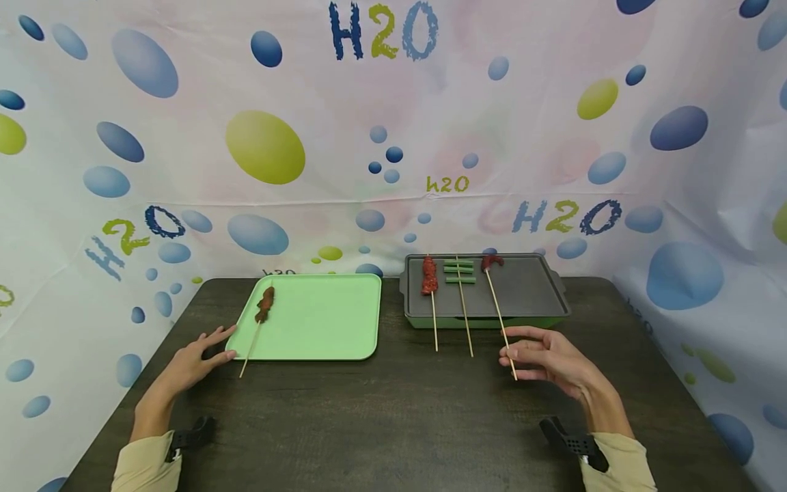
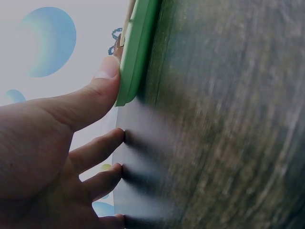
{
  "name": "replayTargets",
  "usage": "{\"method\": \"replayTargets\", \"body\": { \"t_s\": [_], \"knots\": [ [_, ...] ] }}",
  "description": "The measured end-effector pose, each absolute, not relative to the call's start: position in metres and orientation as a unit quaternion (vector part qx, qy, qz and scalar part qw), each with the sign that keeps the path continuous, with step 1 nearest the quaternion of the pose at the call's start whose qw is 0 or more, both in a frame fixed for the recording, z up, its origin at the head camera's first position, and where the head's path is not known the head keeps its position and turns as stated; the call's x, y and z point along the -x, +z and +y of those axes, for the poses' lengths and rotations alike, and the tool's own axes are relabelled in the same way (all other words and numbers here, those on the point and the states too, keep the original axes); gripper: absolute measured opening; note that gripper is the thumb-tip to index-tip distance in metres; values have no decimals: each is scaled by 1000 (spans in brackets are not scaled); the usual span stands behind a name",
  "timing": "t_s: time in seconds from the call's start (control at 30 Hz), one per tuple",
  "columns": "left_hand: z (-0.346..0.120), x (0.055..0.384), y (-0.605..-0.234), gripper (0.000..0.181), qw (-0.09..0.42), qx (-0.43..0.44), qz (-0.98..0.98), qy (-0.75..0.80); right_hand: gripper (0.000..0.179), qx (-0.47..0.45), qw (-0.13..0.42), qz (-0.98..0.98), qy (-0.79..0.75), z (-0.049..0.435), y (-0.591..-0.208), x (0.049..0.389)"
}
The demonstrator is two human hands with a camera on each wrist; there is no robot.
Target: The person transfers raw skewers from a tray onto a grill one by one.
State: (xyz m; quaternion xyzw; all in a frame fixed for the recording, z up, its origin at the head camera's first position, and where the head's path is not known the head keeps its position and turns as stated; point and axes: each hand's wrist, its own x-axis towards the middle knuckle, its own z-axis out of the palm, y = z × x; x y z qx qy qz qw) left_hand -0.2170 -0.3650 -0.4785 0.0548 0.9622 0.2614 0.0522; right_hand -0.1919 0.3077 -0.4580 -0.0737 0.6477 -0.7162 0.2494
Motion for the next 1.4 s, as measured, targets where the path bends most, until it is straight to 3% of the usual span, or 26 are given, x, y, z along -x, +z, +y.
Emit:
{"method": "replayTargets", "body": {
  "t_s": [0.17,0.4,0.9,1.4],
  "knots": [
    [-366,217,-477,71,52,-56,962,264,55,47,205,685,-698,304,-452,190],
    [-366,217,-477,70,50,-58,961,266,37,65,142,684,-712,301,-439,183],
    [-367,218,-479,71,51,-57,961,266,42,129,150,703,-683,244,-412,173],
    [-367,217,-482,72,53,-53,958,275,58,154,191,700,-671,182,-418,163]
  ]
}}
